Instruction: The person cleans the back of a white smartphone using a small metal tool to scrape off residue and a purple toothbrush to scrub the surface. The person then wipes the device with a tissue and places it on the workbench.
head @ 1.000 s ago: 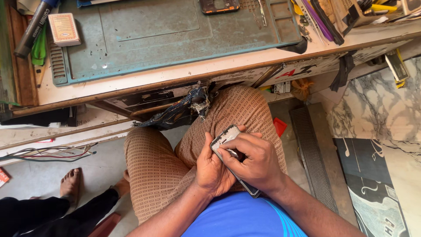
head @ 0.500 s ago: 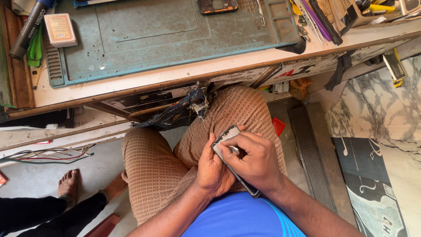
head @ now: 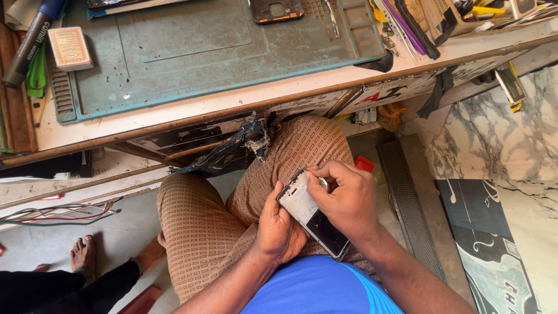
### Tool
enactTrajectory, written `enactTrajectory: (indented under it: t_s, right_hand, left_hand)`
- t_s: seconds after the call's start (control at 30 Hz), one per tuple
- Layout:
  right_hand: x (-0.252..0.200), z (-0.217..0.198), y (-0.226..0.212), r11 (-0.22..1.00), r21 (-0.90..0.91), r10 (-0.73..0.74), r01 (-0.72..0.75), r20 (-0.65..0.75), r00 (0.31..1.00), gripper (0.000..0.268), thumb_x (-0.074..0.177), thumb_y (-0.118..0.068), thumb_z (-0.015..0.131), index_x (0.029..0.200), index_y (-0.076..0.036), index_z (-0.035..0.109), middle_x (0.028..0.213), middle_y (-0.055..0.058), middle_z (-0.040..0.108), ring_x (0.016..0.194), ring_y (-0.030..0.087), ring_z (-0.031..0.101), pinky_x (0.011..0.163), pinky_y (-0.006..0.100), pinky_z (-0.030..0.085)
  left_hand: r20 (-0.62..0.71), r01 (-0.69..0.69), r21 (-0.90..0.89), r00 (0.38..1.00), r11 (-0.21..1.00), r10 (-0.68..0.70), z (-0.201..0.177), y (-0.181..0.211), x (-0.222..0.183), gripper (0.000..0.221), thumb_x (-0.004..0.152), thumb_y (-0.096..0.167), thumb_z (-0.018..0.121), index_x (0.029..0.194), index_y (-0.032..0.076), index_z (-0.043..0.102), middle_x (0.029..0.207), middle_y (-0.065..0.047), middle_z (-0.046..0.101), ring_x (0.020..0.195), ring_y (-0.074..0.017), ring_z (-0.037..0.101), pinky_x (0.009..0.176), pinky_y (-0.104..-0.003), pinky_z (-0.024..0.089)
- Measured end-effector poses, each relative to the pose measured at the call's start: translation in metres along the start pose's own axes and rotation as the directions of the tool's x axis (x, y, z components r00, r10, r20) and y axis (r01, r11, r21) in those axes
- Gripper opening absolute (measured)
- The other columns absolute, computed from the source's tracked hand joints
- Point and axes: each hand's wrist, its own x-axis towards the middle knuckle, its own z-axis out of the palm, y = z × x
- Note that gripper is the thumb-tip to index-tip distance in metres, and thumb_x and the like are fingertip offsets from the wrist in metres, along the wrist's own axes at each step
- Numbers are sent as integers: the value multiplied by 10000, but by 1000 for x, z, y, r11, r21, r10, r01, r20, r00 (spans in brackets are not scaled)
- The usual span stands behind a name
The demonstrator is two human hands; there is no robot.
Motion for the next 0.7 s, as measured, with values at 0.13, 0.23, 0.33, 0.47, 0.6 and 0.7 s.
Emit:
enactTrajectory:
  t_s: [0.13,0.23,0.33,0.47,0.6,0.7]
  right_hand:
    - [-1,1,1,999,-38,5,-6,-3,1000,137,848,-127,765,830,-9,696,849,82,798,623,117,749,539,276,564]
    - [-1,3,0,999,-44,-28,28,-12,1000,124,843,-118,759,845,-11,697,851,89,793,645,135,763,566,284,578]
    - [-3,5,0,998,-35,-54,54,-3,999,118,838,-115,759,861,-10,710,875,97,789,641,146,762,550,284,579]
    - [-11,9,-1,986,-62,-148,154,89,985,110,858,-123,770,846,-24,725,782,79,756,582,150,731,522,291,558]
    - [-11,10,2,954,-24,-293,300,152,944,133,851,-141,792,832,-32,718,702,69,718,577,161,707,518,298,535]
    - [-3,8,4,969,21,-245,245,154,957,119,929,-113,743,825,-67,708,708,47,717,551,125,684,865,334,625]
  left_hand:
    - [-58,9,13,998,1000,-8,-3,-2,0,666,1077,538,232,1547,106,422,1483,-117,537,1390,-261,507,1202,-463,364]
    - [-49,8,6,999,1000,-7,-6,-3,0,670,1078,544,233,1542,102,426,1478,-123,537,1384,-265,511,1197,-465,368]
    - [-53,-21,-16,998,1000,20,-7,-3,1,662,1087,542,236,1535,95,429,1468,-135,537,1381,-271,509,1200,-464,368]
    - [-46,-66,12,997,998,66,0,-2,3,659,1080,536,226,1499,72,433,1493,-180,529,1398,-299,503,1215,-458,361]
    - [-4,-102,44,995,994,102,6,1,1,660,1081,531,217,1493,67,440,1516,-207,514,1409,-313,487,1216,-468,350]
    - [-71,-51,4,996,999,51,5,1,1,664,1061,531,221,1497,88,456,1493,-187,521,1395,-310,489,1198,-481,364]
